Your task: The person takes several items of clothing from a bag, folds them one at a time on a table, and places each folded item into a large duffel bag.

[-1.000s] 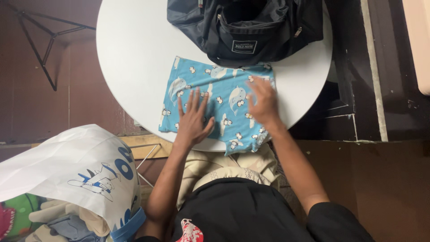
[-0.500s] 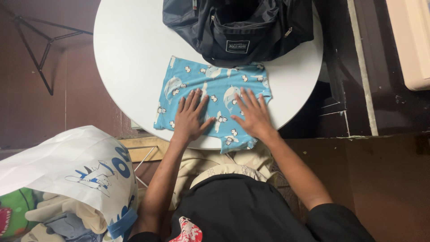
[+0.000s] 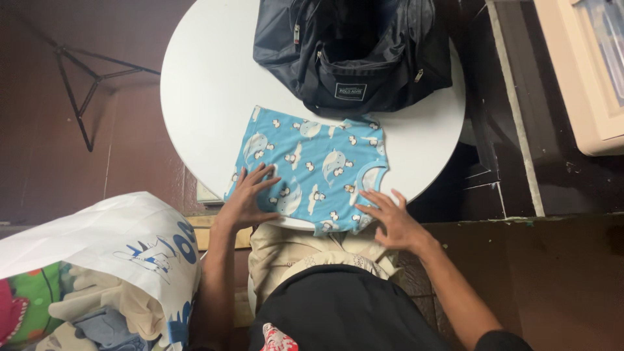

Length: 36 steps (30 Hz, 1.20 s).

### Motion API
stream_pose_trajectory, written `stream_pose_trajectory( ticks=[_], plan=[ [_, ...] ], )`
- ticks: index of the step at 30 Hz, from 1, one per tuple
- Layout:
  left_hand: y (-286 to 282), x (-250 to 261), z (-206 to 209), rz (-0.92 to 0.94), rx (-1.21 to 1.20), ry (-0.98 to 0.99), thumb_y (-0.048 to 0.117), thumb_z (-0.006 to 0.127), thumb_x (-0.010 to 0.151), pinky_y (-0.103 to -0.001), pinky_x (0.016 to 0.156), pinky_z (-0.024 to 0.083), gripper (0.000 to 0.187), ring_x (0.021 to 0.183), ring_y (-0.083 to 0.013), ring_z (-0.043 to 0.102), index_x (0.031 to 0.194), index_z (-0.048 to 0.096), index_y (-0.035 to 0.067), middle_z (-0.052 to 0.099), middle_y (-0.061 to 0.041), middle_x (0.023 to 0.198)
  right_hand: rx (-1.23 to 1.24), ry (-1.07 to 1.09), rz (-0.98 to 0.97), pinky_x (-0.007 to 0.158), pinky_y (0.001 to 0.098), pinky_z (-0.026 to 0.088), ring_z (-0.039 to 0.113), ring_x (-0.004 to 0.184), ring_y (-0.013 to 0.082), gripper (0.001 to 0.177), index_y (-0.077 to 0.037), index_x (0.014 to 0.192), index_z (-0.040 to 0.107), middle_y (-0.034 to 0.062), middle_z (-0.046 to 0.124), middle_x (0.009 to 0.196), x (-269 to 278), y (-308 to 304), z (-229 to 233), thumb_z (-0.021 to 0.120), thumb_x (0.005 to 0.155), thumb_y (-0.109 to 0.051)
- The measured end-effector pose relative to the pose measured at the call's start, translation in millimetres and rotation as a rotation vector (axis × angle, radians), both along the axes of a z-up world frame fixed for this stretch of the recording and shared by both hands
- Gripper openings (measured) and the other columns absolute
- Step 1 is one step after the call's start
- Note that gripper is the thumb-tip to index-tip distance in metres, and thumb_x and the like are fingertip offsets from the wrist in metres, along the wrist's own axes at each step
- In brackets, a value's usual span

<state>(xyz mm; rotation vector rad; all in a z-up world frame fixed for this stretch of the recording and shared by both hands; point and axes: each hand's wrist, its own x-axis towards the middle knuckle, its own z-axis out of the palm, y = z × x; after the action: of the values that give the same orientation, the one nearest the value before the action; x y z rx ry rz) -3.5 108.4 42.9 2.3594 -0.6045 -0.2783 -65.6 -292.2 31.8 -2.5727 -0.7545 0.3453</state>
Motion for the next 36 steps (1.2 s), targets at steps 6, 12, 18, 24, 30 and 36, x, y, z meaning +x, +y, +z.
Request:
stream_pose_trajectory(
  ticks=[6,12,18,24,30,36],
  plan=[
    [1,1,-1,0.08,0.011,-0.001,0.025,0.093,0.061,-0.053,0.126,0.016,0.064,0.15,-0.0274,0.035,0.121,0.074,0.016,0.05,-0.005,0.154,-0.008,0.004,-0.064,0.121,0.0586,0.005,0.03,0.148,0.0226,0.074,-0.03,0.138,0.064,0.0022,0.039,0.16,-4,12,-9,0.085,0.067,-0.024],
    [-3,-3,-15,0.162,0.004,-0.214,0.025,0.081,0.083,-0.052,0.122,0.032,0.02,0.142,-0.0273,0.05,0.099,0.081,0.013,0.064,-0.006,0.141,0.051,-0.013,-0.134,0.123,0.0503,0.014,0.045,0.141,0.0154,0.046,-0.031,0.116,0.075,-0.0039,0.056,0.148,2,6,-19,0.081,0.072,-0.021],
    [-2,-1,5,0.205,-0.151,-0.12,0.025,0.072,0.096,-0.051,0.114,0.044,0.024,0.099,-0.0317,0.072,0.103,0.075,0.003,0.077,-0.013,0.105,0.751,0.12,-0.191,0.102,0.0435,0.047,0.066,0.112,0.0178,0.019,-0.018,0.105,0.076,0.0044,0.075,0.117,16,-8,-80,0.061,0.1,-0.03],
    [7,-6,50,0.34,-0.224,0.571,0.031,0.064,0.098,-0.039,0.051,0.042,0.028,0.054,-0.0212,0.055,0.094,0.068,0.004,0.066,-0.011,0.066,1.455,0.751,-0.341,0.075,0.0371,0.06,0.07,0.078,0.0185,0.039,-0.005,0.099,0.071,0.0112,0.07,0.088,27,-20,-64,0.054,0.116,-0.035],
    [20,-1,55,-0.319,-0.666,0.446,0.02,0.092,0.08,-0.027,0.063,0.048,0.04,0.077,-0.0105,0.06,0.097,0.061,0.001,0.066,-0.006,0.082,1.67,0.897,-0.768,0.08,0.0385,0.061,0.073,0.091,0.0218,0.037,-0.005,0.115,0.068,0.0108,0.074,0.101,38,11,-9,0.056,0.098,-0.036],
    [2,23,46,0.017,-0.554,0.587,0.014,0.086,0.078,-0.028,0.062,0.053,0.054,0.078,-0.0135,0.069,0.124,0.058,0.005,0.076,-0.009,0.089,1.685,0.831,-0.845,0.081,0.0395,0.059,0.069,0.087,0.0253,0.041,0.0,0.12,0.068,0.0147,0.072,0.101,67,15,-41,0.057,0.106,-0.037]
  ],
)
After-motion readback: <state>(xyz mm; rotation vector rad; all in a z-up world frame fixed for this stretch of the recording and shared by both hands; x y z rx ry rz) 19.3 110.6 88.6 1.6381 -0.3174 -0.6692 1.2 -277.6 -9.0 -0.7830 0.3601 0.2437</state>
